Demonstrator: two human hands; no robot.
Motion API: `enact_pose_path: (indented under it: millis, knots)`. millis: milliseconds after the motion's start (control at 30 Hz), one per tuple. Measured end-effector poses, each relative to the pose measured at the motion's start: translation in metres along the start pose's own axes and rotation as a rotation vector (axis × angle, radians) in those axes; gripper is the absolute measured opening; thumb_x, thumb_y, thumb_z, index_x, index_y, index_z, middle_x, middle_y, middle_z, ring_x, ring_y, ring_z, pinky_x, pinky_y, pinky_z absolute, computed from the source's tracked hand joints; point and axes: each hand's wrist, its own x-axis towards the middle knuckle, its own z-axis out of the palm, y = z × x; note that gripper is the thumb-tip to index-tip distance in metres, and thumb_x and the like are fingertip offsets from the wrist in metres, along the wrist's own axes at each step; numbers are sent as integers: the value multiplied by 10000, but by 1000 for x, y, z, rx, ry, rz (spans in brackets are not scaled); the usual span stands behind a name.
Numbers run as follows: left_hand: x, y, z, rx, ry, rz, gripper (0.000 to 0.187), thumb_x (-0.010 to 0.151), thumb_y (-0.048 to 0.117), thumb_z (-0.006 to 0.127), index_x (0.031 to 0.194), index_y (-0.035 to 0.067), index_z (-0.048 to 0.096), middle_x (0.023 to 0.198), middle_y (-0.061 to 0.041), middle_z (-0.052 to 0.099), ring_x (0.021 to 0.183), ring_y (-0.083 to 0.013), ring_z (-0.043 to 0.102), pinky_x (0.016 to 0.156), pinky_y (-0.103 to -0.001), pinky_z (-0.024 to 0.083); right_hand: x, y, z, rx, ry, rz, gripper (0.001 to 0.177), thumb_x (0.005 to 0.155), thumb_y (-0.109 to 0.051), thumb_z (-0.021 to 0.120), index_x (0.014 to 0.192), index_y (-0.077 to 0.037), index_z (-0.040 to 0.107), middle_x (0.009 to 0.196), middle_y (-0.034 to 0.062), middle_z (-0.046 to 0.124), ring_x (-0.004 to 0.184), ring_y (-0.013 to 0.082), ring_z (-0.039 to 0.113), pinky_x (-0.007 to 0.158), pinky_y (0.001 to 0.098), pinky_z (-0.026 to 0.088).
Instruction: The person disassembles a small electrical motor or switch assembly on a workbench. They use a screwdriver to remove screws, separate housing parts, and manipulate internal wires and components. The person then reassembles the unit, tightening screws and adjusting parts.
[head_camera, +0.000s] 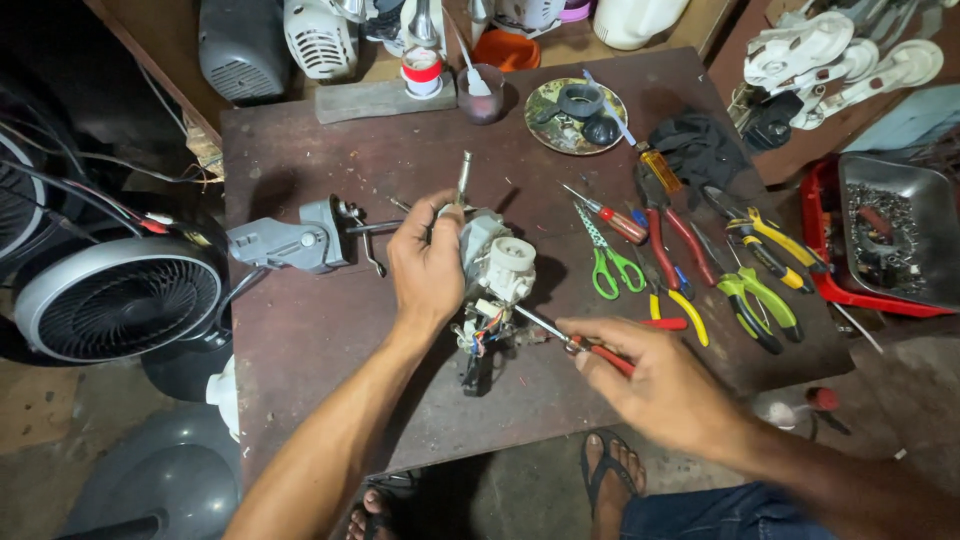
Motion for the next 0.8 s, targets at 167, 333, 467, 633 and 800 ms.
enact_pose_path:
  millis: [167,333,467,633,800]
  knots:
    - [-2,-4,1,-37,-11,16,303,876,221,503,1035,118,739,670,65,587,577,-69,439,529,-287,351,8,-18,-4,362,-108,416,420,899,-136,624,1304,-99,732,834,131,709,438,142,446,308,271,306]
    - [-4,-8,0,-47,4,92,340,867,206,468,1057,90,725,808,21,677,717,-109,552,616,-310,434,11,3,2,319,-180,309,464,951,-134,548,1397,-133,675,776,102,743,381,121,403,361,252,324]
    - [-8,-8,-2,-84,19,92,300,890,190,482,1060,103,713,731,56,583,665,-89,485,602,-292,396,8,4,6,229,-134,238,455,938,-195,579,1373,-170,710,713,22,664,423,103,379,395,266,307]
    - [-10,-8,-2,-121,16,94,294,892,190,477,1063,102,699,677,65,514,592,-78,403,534,-293,326,9,2,6,180,-122,265,439,927,-194,601,1344,-196,738,718,36,679,421,107,401,410,255,332]
    - [-11,-9,-3,-124,19,88,295,895,196,479,1072,109,698,676,67,510,594,-76,407,541,-290,333,9,3,8,21,-92,215,365,900,-254,608,1237,-215,744,774,-4,769,779,77,744,762,224,545]
